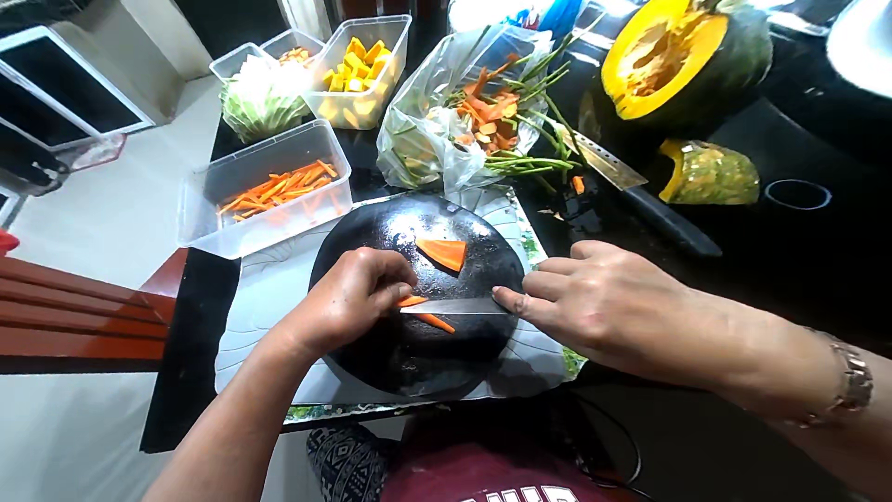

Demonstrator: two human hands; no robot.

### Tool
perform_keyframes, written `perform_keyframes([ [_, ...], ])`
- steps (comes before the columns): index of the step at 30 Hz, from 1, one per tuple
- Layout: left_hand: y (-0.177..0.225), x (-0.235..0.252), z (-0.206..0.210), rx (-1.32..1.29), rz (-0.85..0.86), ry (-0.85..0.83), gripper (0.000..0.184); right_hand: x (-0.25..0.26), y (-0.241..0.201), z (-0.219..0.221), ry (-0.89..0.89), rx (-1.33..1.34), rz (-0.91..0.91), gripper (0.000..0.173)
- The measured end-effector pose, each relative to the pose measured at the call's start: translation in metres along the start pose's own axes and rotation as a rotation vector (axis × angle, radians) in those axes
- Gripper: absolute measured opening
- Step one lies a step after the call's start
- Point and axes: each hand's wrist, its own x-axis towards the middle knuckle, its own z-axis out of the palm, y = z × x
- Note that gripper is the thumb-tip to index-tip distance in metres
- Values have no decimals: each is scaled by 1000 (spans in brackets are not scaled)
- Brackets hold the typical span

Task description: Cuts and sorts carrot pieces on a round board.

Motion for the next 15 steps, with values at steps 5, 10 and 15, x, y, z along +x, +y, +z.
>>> perform_keyframes([
  [5,-6,5,-27,49,85,393,14,-7,5,6,64,73,43,27],
  [10,-17,20,-89,324,-91,709,34,-7,2,11,94,209,163,26],
  [15,-13,-9,-23,250,219,361,16,-9,-7,13,47,407,335,40],
])
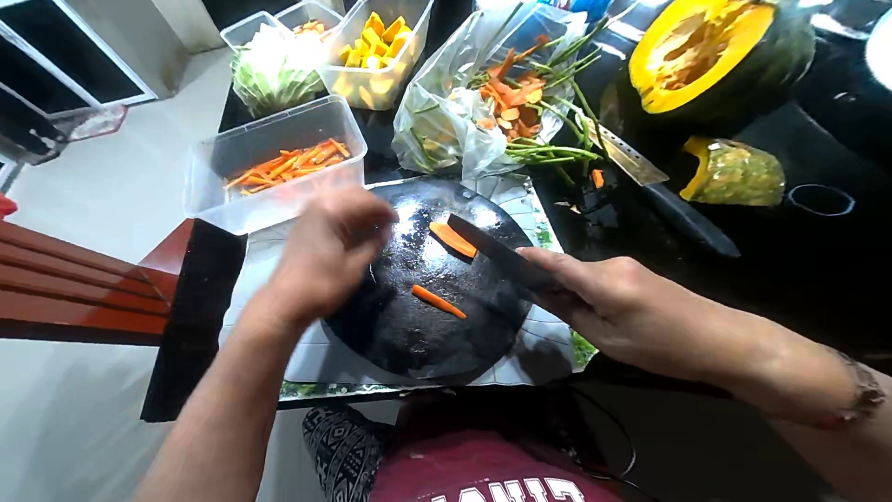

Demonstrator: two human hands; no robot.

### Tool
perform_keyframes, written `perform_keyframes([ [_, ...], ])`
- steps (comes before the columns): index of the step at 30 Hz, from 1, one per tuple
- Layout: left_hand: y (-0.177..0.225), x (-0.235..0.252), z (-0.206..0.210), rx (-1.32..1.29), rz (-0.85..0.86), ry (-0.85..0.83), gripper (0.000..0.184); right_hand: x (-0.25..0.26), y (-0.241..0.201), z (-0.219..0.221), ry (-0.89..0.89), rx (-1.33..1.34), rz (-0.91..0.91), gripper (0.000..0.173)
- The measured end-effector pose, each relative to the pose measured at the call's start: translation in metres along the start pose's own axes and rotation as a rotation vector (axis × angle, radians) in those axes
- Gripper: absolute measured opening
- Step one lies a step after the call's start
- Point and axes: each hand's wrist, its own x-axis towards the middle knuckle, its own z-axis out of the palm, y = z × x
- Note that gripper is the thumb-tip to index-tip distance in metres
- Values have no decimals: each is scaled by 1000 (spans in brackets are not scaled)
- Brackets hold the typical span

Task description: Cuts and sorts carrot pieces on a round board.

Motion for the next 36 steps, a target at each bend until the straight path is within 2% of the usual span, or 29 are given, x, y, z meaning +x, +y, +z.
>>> perform_keyframes([
  [2,3,-13,25,-61,66,-239,13,1,0,2,14,74,38,42],
  [3,2,-16,36,-63,73,-303,12,1,-2,3,18,105,51,43],
  [6,-6,-17,58,-72,88,-307,5,3,-8,5,1,153,55,45],
  [9,-11,-10,59,-123,58,-342,4,0,-12,7,-25,168,45,45],
  [12,-5,-2,55,-67,3,-419,8,-5,-13,9,-37,149,42,46],
  [14,-4,0,61,-33,-19,-360,9,-7,-13,11,-43,126,51,47],
  [18,-6,-11,77,-63,-1,-25,10,-7,-10,13,-56,80,23,47],
  [20,-7,-21,76,-86,19,56,8,-6,-9,14,-76,72,21,47],
  [23,-10,-35,78,-82,86,66,5,-5,-10,16,-125,89,31,46],
  [30,-11,-40,93,25,217,160,13,5,-12,20,-194,73,-9,46],
  [36,-11,-41,95,102,249,184,14,8,-10,21,-223,73,-30,45],
])
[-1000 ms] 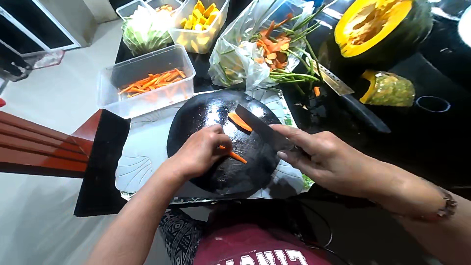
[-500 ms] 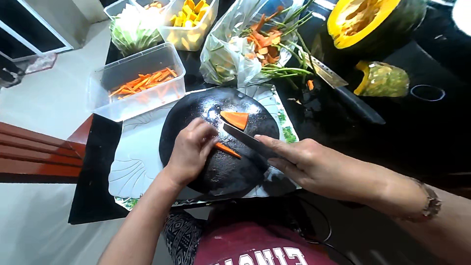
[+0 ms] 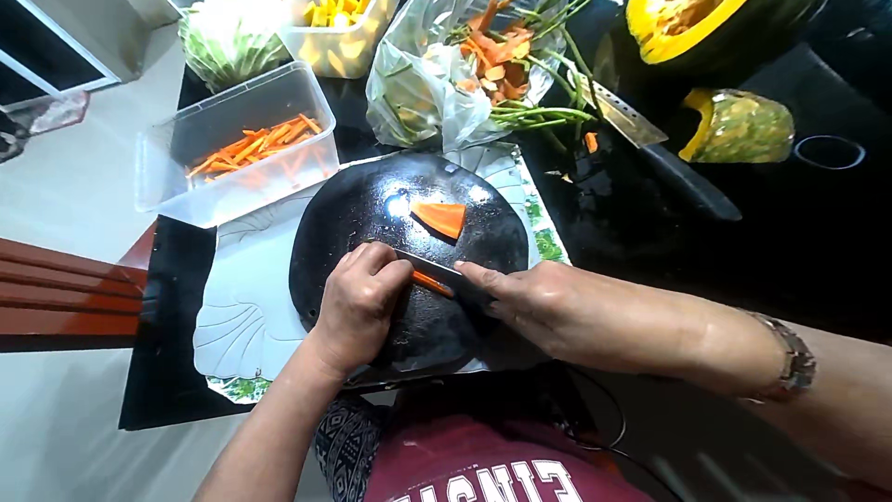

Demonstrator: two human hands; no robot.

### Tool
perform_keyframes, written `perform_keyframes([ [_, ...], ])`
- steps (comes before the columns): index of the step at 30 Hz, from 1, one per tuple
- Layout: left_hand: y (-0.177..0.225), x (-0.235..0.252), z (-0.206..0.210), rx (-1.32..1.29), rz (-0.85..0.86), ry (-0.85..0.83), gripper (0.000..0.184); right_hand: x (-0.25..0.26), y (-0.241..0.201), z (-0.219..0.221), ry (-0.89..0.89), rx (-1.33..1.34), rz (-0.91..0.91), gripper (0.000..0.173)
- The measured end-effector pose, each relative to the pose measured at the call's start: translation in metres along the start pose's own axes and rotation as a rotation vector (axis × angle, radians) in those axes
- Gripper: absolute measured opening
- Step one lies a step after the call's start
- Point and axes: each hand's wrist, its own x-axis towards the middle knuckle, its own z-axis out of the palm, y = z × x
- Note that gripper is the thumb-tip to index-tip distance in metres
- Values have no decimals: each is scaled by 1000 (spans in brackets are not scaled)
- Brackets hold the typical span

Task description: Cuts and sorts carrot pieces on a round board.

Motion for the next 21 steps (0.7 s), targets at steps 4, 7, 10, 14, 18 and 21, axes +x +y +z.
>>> perform_keyframes([
  [4,2,1,1,45,7,-6,14,1,-4,0,-37,-40,1,47],
  [7,3,2,1,51,3,-13,15,4,-12,1,-86,-126,29,48],
  [10,3,1,2,64,-2,-21,15,15,-24,1,-201,-161,125,49],
  [14,3,0,1,103,-4,-19,14,15,-26,0,-216,-116,157,54],
  [18,3,1,1,96,6,-19,16,-5,-22,0,-169,-38,126,51],
  [21,4,1,2,93,15,-19,16,7,-31,1,-213,-95,188,51],
])
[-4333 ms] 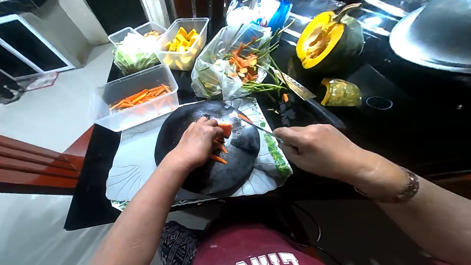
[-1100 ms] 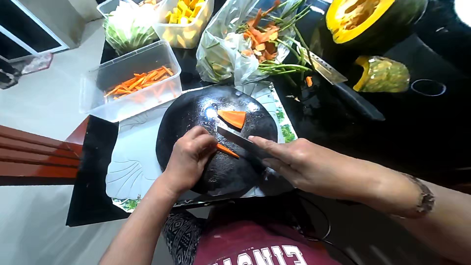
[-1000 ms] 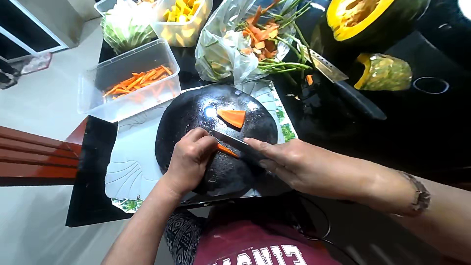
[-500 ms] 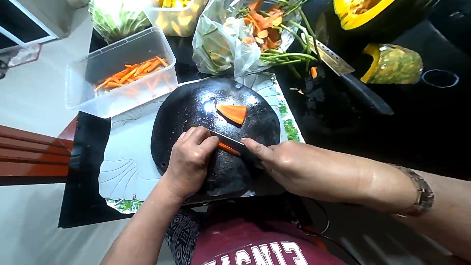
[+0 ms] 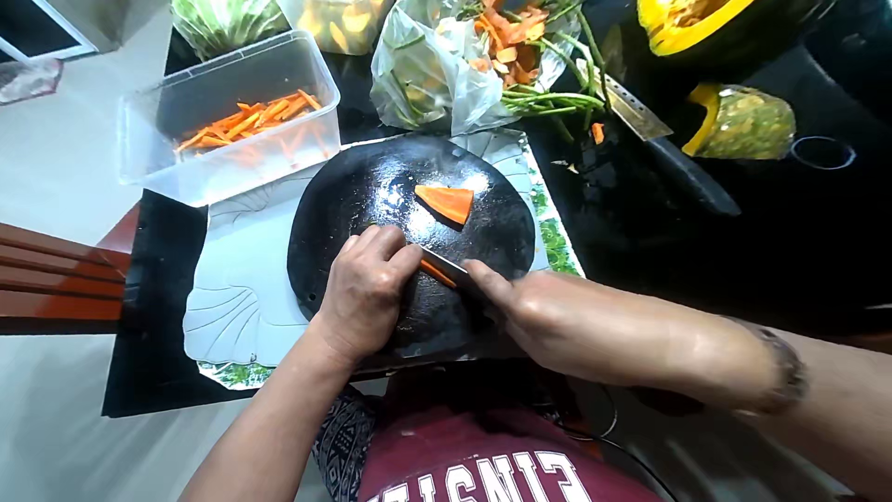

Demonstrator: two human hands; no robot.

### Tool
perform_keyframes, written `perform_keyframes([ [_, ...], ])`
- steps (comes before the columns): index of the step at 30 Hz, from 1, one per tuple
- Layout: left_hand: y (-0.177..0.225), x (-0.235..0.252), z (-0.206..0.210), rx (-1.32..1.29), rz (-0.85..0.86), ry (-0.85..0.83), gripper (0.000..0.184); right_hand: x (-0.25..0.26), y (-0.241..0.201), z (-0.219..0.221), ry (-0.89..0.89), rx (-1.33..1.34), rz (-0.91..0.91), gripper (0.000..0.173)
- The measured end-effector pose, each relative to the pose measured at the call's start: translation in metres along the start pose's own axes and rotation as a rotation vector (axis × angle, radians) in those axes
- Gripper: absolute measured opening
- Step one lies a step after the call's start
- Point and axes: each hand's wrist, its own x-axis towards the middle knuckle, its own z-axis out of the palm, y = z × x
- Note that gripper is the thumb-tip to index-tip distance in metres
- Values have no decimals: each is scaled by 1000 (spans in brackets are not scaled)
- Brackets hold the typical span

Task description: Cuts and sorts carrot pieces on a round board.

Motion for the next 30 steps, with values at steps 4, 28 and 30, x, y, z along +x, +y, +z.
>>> perform_keyframes([
  [4,-1,0,1,15,-2,10,14,28,-13,-13,-147,-15,109,53],
  [28,0,-12,-19,-136,-55,-47,15,-23,46,3,319,218,-149,46],
  [30,1,-12,-22,-167,-94,-13,15,-23,47,3,337,168,-187,50],
])
